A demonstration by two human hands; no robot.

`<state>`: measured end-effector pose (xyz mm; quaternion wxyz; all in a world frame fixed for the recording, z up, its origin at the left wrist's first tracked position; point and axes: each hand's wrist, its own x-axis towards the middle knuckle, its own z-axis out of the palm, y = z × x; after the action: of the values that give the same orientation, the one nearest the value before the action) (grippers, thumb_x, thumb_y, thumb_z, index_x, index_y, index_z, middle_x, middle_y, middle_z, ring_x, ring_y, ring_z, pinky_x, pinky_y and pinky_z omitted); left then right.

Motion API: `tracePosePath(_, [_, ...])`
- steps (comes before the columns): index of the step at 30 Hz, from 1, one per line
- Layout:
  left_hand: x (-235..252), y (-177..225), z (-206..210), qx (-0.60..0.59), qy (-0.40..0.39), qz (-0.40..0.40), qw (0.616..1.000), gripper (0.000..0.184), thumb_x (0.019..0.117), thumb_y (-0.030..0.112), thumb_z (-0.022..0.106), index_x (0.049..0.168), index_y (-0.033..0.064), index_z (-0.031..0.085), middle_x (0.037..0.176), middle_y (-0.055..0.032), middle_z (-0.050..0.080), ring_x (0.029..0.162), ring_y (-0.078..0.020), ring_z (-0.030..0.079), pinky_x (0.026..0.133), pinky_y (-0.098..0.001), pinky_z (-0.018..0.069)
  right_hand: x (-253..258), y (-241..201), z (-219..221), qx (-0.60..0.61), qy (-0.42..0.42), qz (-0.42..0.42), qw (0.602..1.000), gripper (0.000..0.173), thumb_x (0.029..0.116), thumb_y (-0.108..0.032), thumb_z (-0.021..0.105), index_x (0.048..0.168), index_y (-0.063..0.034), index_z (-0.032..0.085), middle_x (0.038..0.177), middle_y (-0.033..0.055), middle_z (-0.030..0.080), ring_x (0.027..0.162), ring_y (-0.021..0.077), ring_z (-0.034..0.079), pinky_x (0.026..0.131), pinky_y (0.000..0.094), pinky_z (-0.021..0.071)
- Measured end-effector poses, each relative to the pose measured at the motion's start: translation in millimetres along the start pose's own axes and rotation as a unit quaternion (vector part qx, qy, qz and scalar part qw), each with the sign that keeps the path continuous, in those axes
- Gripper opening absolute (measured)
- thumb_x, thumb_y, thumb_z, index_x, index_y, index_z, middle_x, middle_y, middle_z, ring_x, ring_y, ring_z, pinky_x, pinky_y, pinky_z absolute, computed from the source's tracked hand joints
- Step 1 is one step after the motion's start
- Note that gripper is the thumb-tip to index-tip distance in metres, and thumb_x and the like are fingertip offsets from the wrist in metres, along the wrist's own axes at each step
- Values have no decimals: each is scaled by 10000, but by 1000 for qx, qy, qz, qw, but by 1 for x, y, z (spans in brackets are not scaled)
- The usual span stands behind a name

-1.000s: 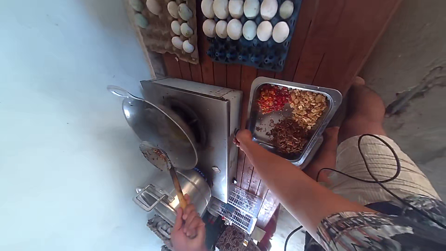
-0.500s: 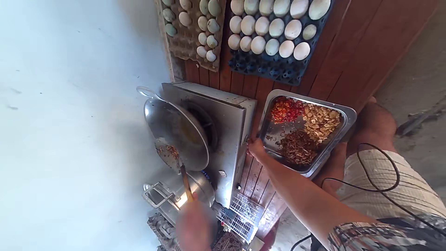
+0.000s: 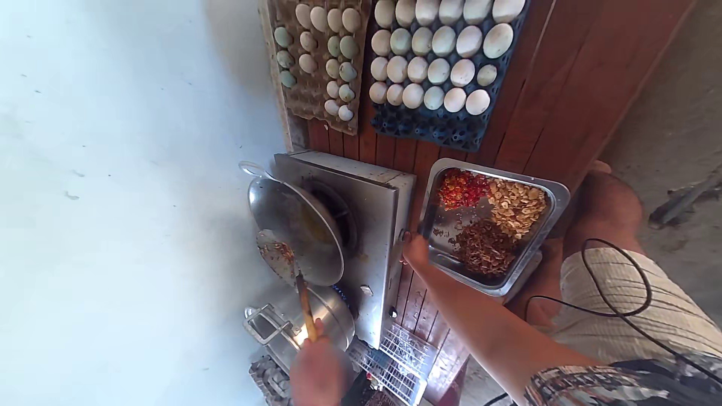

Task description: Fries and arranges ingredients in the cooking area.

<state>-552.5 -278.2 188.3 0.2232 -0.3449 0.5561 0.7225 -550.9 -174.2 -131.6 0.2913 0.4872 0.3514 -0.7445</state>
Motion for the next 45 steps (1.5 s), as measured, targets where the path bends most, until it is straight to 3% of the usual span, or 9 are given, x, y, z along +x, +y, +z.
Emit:
tracePosePath(7, [-2, 0, -4, 5, 23, 7, 1000, 438, 1107, 270, 236, 1273, -5, 533, 679, 2, 608, 419, -24, 550, 377, -144, 473, 7, -29, -4, 293, -36, 210, 932, 226, 1096, -203, 424, 1217, -29, 501, 799, 86, 503, 516, 126, 484, 456, 239, 422])
tracePosePath(14, [7, 5, -8, 4, 56, 9, 998, 455, 1103, 273, 200, 1258, 7, 535, 668, 9, 600, 403, -14, 534, 363, -135, 458, 8, -11, 1, 422, -74, 183, 885, 242, 1110, -230, 387, 928, -89, 460, 602, -11, 409, 398, 49, 353, 364, 177, 307])
tracePosePath(19, [10, 8, -6, 11, 54, 15, 998, 461, 1109, 280, 201, 1263, 2, 534, 663, 16, 593, 408, -8, 534, 365, -131, 456, 13, 15, 4, 89, -55, 6, 995, 281, 1116, -189, 439, 1251, 24, 563, 829, 122, 612, 552, 154, 598, 533, 288, 539])
tracePosePath(23, [9, 6, -3, 4, 43, 11, 999, 442, 1102, 262, 224, 1273, -12, 525, 682, 5, 602, 413, -13, 543, 371, -134, 466, 9, 21, 2, -141, -1, -79, 987, 382, 1106, -237, 440, 1420, -47, 546, 1162, 217, 697, 989, 326, 724, 897, 487, 582])
tracePosePath(26, [5, 5, -3, -1, 35, 5, 999, 426, 1104, 259, 247, 1272, -12, 530, 683, 0, 603, 413, -17, 543, 374, -141, 471, 3, 20, 0, -156, 8, -79, 985, 395, 1119, -282, 408, 1388, -41, 567, 1137, 215, 702, 1001, 328, 723, 900, 488, 577])
tracePosePath(33, [-2, -2, -2, 11, 48, 27, 998, 455, 1111, 272, 201, 1279, -5, 521, 692, 6, 604, 402, -3, 524, 366, -129, 458, 3, -9, 5, 81, -1, 70, 994, 463, 1142, -352, 322, 1231, 22, 579, 912, 160, 666, 645, 188, 683, 598, 316, 579])
tracePosePath(39, [-3, -4, -10, 4, 34, 25, 999, 460, 1109, 273, 210, 1277, -2, 538, 691, 3, 608, 406, -8, 524, 365, -132, 452, 2, -18, -1, 432, -46, 212, 876, 343, 1129, -327, 321, 1058, -41, 497, 666, 56, 503, 436, 96, 468, 391, 212, 403])
tracePosePath(43, [1, -4, -11, -3, 39, 19, 999, 456, 1103, 269, 207, 1277, -1, 530, 678, 11, 594, 401, -4, 518, 359, -130, 446, -18, 35, 18, 194, -77, 102, 973, 480, 1142, -356, 329, 1171, 44, 591, 796, 143, 642, 622, 217, 653, 599, 357, 576])
tracePosePath(45, [2, -4, -10, -5, 44, 22, 999, 472, 1108, 282, 196, 1272, -2, 534, 673, 15, 593, 405, -3, 518, 366, -127, 446, -24, 66, 15, 32, -126, 41, 991, 480, 1122, -270, 427, 1513, 7, 425, 1349, 235, 607, 1182, 304, 651, 1012, 456, 529])
